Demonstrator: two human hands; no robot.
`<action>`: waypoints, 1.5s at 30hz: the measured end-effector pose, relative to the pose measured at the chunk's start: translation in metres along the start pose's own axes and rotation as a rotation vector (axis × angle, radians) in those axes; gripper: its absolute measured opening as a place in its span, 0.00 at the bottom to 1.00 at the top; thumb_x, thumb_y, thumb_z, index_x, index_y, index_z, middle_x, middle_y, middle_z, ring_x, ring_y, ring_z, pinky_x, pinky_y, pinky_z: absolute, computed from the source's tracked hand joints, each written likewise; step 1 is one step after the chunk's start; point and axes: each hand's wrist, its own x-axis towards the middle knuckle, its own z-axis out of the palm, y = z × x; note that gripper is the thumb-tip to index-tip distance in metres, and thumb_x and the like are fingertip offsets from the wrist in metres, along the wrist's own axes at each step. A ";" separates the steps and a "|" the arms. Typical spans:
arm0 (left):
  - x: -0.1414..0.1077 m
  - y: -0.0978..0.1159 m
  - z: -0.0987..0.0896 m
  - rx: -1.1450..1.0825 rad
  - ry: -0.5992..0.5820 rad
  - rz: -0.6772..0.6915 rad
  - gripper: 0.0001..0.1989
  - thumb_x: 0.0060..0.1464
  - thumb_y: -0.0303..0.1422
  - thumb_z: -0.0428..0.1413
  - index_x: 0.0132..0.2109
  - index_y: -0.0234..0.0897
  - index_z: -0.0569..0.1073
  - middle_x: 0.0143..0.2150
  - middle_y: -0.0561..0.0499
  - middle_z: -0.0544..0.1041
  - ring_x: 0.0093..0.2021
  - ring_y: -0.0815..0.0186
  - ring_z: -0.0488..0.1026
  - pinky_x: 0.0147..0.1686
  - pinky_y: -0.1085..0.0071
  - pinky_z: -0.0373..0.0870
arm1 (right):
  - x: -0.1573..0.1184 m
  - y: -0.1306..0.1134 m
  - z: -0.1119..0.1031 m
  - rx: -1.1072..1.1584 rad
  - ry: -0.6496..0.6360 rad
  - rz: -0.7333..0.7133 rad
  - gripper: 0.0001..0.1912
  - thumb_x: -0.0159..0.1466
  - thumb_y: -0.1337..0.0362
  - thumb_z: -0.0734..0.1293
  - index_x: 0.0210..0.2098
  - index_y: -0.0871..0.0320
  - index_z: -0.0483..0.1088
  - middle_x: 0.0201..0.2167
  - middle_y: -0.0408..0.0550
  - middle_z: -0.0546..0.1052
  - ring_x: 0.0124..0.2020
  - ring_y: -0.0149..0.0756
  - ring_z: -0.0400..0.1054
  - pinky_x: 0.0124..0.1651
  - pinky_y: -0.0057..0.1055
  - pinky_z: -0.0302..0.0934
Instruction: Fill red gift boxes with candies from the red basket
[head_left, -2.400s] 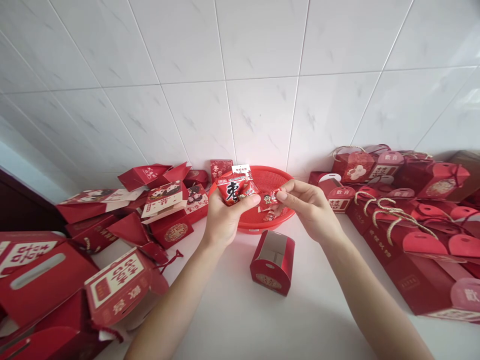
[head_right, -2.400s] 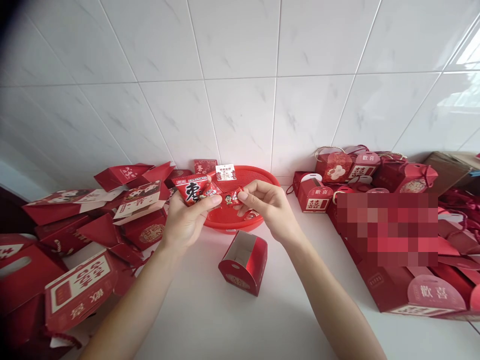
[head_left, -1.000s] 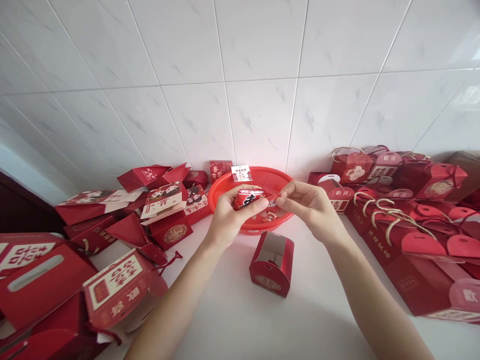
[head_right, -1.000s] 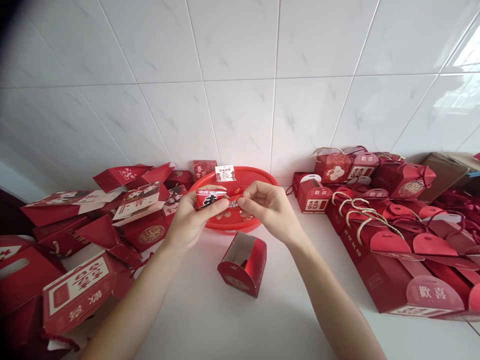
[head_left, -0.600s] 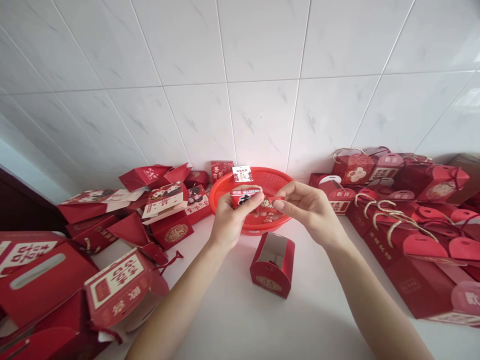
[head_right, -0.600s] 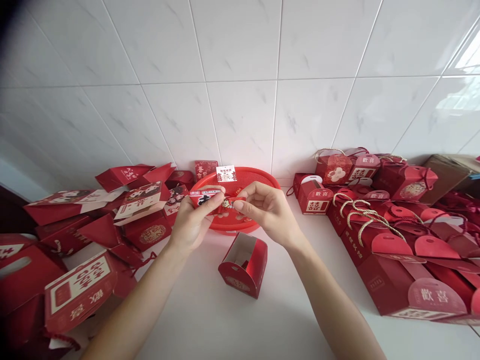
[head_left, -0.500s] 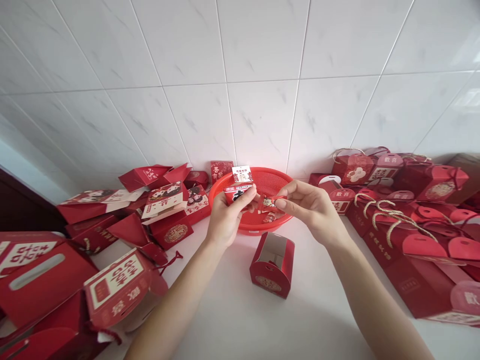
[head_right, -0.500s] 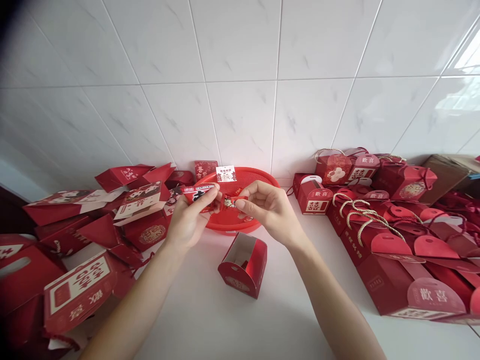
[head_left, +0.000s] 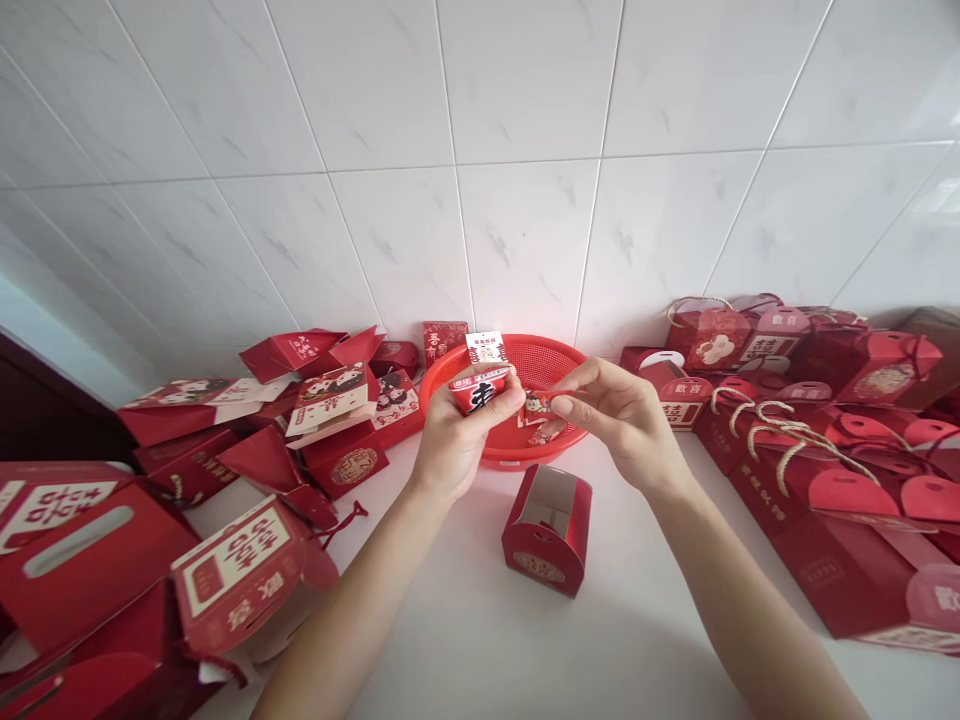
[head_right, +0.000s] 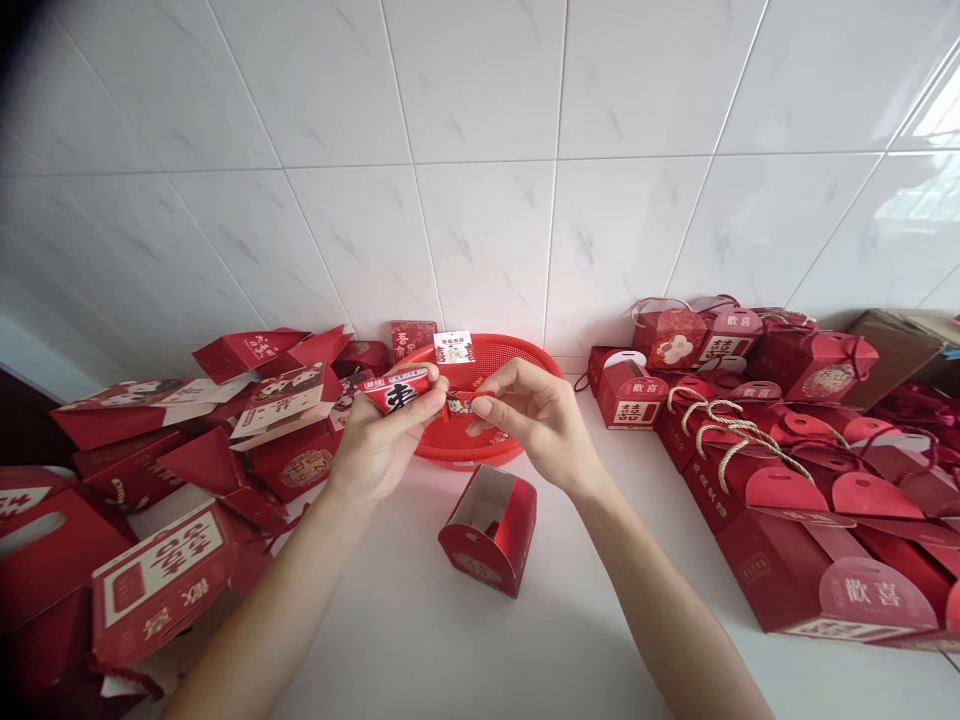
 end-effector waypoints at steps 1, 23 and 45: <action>0.000 0.000 0.001 0.005 0.002 0.006 0.09 0.45 0.35 0.71 0.33 0.37 0.80 0.32 0.53 0.77 0.35 0.68 0.73 0.40 0.72 0.72 | 0.000 0.001 0.000 0.007 0.004 -0.012 0.13 0.61 0.55 0.75 0.33 0.56 0.72 0.34 0.46 0.79 0.32 0.36 0.76 0.41 0.38 0.74; -0.005 -0.004 0.005 -0.066 -0.041 0.002 0.11 0.45 0.34 0.71 0.36 0.40 0.79 0.32 0.55 0.77 0.34 0.69 0.74 0.39 0.72 0.73 | -0.007 -0.005 0.011 -0.232 0.151 -0.182 0.07 0.64 0.57 0.73 0.33 0.53 0.76 0.32 0.46 0.79 0.35 0.38 0.74 0.38 0.35 0.68; -0.008 -0.002 0.003 0.105 -0.075 0.127 0.08 0.50 0.34 0.69 0.37 0.41 0.79 0.32 0.54 0.78 0.34 0.67 0.76 0.39 0.69 0.75 | -0.012 -0.008 0.012 -0.478 0.113 -0.254 0.08 0.70 0.58 0.66 0.37 0.54 0.73 0.35 0.47 0.78 0.37 0.38 0.71 0.41 0.36 0.66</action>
